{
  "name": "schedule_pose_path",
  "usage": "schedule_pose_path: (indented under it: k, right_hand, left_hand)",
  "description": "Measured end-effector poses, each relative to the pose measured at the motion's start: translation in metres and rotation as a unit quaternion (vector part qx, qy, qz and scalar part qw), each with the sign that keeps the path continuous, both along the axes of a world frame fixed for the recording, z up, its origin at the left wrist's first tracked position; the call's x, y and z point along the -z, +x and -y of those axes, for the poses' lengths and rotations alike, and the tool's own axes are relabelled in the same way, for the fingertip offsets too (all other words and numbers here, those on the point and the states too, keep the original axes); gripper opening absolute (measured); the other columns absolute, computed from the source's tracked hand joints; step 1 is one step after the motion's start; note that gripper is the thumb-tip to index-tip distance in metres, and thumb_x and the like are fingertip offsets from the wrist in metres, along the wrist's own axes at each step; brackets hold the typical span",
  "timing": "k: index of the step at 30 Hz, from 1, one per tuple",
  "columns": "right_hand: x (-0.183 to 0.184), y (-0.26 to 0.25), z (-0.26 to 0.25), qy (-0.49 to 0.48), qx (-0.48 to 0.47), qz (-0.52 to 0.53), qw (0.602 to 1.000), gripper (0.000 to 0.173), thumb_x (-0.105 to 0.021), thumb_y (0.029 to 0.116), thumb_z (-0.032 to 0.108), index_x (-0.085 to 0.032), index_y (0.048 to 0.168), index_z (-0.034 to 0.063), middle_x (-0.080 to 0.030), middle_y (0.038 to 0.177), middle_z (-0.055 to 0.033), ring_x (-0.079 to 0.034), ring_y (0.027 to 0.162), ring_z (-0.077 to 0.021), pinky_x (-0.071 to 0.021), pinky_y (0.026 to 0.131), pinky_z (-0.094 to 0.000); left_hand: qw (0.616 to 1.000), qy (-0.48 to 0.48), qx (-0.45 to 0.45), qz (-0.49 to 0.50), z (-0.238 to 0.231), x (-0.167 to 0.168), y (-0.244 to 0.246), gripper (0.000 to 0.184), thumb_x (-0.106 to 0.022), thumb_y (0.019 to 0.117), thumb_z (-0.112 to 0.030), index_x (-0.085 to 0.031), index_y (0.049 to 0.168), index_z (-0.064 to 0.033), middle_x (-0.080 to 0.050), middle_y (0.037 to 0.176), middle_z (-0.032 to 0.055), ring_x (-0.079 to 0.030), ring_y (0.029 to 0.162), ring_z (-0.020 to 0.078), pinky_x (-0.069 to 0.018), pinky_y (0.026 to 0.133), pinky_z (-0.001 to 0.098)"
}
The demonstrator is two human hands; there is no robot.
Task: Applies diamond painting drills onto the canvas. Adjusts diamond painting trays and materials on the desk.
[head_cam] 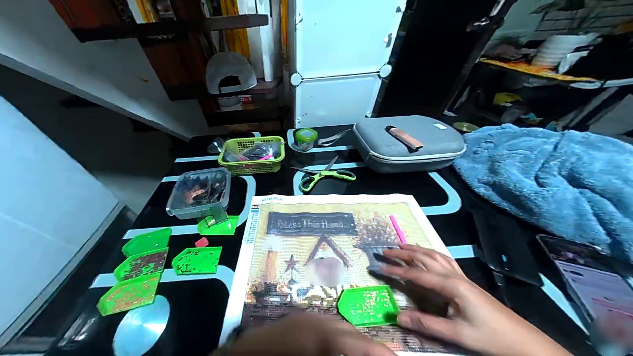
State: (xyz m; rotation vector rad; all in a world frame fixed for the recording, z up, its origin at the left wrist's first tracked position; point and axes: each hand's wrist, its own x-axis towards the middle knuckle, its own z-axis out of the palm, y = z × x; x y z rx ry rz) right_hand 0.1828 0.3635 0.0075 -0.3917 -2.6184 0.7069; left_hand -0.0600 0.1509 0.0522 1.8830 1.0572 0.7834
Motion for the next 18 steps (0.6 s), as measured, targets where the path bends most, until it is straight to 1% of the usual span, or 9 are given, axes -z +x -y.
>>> schedule_pose_path:
  k: [2,4,6,8,10,11,13,15,18]
  right_hand:
    - [-0.012,0.006,-0.017,-0.009,0.048,-0.046,0.998,0.041,-0.065,0.0931,0.053,-0.075,0.124,0.0268,-0.068,0.130,0.0037,-0.060,0.125,-0.0177,-0.0457,0.106,-0.0561]
    - [-0.017,0.007,-0.036,0.059,0.117,-0.056,0.990,0.029,-0.060,0.0949,0.038,-0.079,0.110,0.0217,-0.073,0.113,0.0048,-0.066,0.110,-0.0159,-0.0510,0.095,-0.0529]
    - [-0.016,0.002,-0.049,0.130,0.132,-0.027,0.982,0.024,-0.064,0.0884,0.020,-0.080,0.105,0.0147,-0.074,0.106,-0.0033,-0.069,0.102,-0.0255,-0.0515,0.089,-0.0592]
    - [-0.012,-0.007,-0.055,0.188,0.099,0.021,0.977,0.028,-0.071,0.0830,0.008,-0.080,0.108,0.0145,-0.074,0.108,-0.0081,-0.071,0.099,-0.0311,-0.0542,0.086,-0.0596]
    - [-0.011,-0.015,-0.058,0.245,0.055,0.083,0.964,0.032,-0.074,0.0840,0.004,-0.079,0.113,0.0162,-0.074,0.113,-0.0092,-0.070,0.102,-0.0324,-0.0554,0.087,-0.0559]
    - [-0.012,-0.019,-0.060,0.272,0.033,0.109,0.956,0.031,-0.074,0.0850,0.003,-0.080,0.113,0.0147,-0.074,0.113,-0.0098,-0.070,0.102,-0.0324,-0.0554,0.088,-0.0541]
    - [-0.017,-0.024,-0.065,0.326,-0.010,0.149,0.934,0.023,-0.075,0.0854,0.004,-0.080,0.107,0.0095,-0.074,0.107,-0.0106,-0.070,0.097,-0.0315,-0.0561,0.086,-0.0514]
    - [-0.025,-0.030,-0.070,0.379,-0.051,0.172,0.908,0.012,-0.076,0.0838,0.005,-0.079,0.095,0.0061,-0.072,0.096,-0.0096,-0.068,0.090,-0.0291,-0.0550,0.080,-0.0470]
    - [-0.035,-0.036,-0.071,0.403,-0.088,0.199,0.889,0.004,-0.080,0.0812,0.008,-0.076,0.083,0.0069,-0.070,0.093,-0.0078,-0.067,0.088,-0.0274,-0.0538,0.077,-0.0442]
  left_hand:
    - [0.998,-0.011,0.002,0.056,-0.023,-0.003,-0.015,0.090,-0.095,0.0635,-0.034,-0.059,0.140,-0.0010,-0.070,0.126,0.0108,-0.066,0.116,0.0168,-0.0541,0.101,0.0363]
    - [0.992,0.021,-0.037,0.115,-0.042,0.005,-0.027,0.087,-0.095,0.0627,-0.022,-0.058,0.139,0.0004,-0.071,0.121,0.0070,-0.067,0.112,0.0120,-0.0552,0.099,0.0300]
    - [0.984,0.090,-0.095,0.122,-0.055,0.016,-0.032,0.075,-0.092,0.0708,-0.033,-0.063,0.133,-0.0014,-0.071,0.118,0.0029,-0.066,0.111,0.0078,-0.0547,0.098,0.0256]
    - [0.977,0.127,-0.150,0.085,-0.063,0.023,-0.028,0.061,-0.088,0.0782,-0.041,-0.070,0.125,-0.0053,-0.072,0.112,0.0013,-0.066,0.107,0.0061,-0.0559,0.094,0.0235]
    - [0.974,0.117,-0.192,-0.024,-0.064,0.026,-0.017,0.057,-0.083,0.0803,-0.050,-0.073,0.122,-0.0124,-0.070,0.108,0.0004,-0.065,0.100,0.0063,-0.0564,0.087,0.0242]
    - [0.971,0.100,-0.199,-0.088,-0.063,0.027,-0.010,0.060,-0.081,0.0793,-0.054,-0.072,0.124,-0.0152,-0.070,0.108,0.0020,-0.065,0.098,0.0108,-0.0562,0.084,0.0308]
    - [0.963,0.080,-0.186,-0.176,-0.061,0.030,0.004,0.067,-0.080,0.0776,-0.056,-0.070,0.129,-0.0142,-0.069,0.113,0.0089,-0.066,0.103,0.0253,-0.0553,0.087,0.0474]
    - [0.955,0.079,-0.176,-0.225,-0.059,0.034,0.013,0.069,-0.079,0.0778,-0.056,-0.068,0.131,-0.0127,-0.068,0.114,0.0112,-0.065,0.106,0.0303,-0.0546,0.088,0.0491]
    - [0.947,0.095,-0.186,-0.246,-0.057,0.040,0.018,0.063,-0.078,0.0798,-0.050,-0.069,0.129,-0.0116,-0.068,0.113,0.0112,-0.066,0.106,0.0307,-0.0561,0.086,0.0465]
